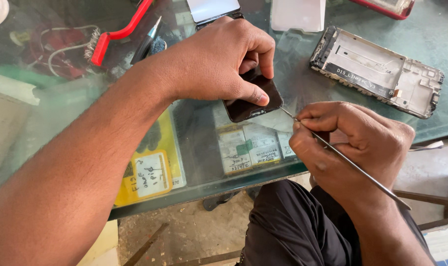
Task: The person uses a metal prying tool to carefully separate the screen assembly from the smartphone frame along the bottom and side edges. The phone is held steady with the left hand while the right hand works the tool along the seam.
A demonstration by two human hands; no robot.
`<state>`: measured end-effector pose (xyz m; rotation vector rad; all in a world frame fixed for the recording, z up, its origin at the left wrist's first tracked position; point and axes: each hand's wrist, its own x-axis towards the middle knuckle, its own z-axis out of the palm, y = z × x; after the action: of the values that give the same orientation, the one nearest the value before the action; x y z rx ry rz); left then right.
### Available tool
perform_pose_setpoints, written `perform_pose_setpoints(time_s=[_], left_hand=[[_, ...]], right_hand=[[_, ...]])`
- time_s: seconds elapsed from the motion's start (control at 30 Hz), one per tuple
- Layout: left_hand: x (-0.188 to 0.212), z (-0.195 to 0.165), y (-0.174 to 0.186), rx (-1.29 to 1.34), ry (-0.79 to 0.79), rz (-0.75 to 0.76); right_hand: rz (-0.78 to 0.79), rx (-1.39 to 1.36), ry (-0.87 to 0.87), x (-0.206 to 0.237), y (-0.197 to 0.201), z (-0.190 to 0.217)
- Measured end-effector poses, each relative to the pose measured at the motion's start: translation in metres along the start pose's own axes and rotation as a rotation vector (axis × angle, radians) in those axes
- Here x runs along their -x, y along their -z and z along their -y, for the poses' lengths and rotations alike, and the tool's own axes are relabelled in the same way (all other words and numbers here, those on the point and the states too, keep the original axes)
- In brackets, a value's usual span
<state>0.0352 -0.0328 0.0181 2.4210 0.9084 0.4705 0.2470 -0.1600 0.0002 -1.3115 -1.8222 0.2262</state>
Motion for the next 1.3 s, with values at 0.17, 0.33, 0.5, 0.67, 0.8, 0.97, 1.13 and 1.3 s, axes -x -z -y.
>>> perform_pose_setpoints(time_s=[0.17,0.33,0.5,0.67,0.8,0.97,1.13,1.3], left_hand=[[0.0005,0.0008,-0.0002,0.002,-0.004,-0.01],[0.0003,0.0011,0.0001,-0.003,0.002,-0.004],[0.0,0.0005,0.0009,0.006,0.012,0.015],[0.0005,-0.0008,0.0016,0.011,0.019,0.007],[0.0008,-0.0009,0.0014,0.012,0.013,0.006],[0.0008,-0.0001,0.0016,0.007,0.016,0.012],[0.0008,-0.0003,0.0018,0.006,0.02,0.014],[0.0016,-0.0022,0.003,0.018,0.009,0.017]], right_hand=[[-0.004,-0.003,0.049,0.0004,-0.0004,0.0008],[-0.014,0.016,0.067,0.0025,-0.001,-0.0009],[-0.034,0.05,0.041,-0.0005,-0.0011,-0.003],[-0.016,0.03,0.054,-0.0017,0.0026,-0.0022],[-0.008,0.033,0.068,-0.0003,0.0009,-0.0009],[-0.008,0.012,0.056,0.0007,-0.001,0.0013],[-0.017,0.049,0.068,0.0003,-0.0014,0.0029],[-0.033,0.081,0.06,0.0008,-0.0046,0.0009]])
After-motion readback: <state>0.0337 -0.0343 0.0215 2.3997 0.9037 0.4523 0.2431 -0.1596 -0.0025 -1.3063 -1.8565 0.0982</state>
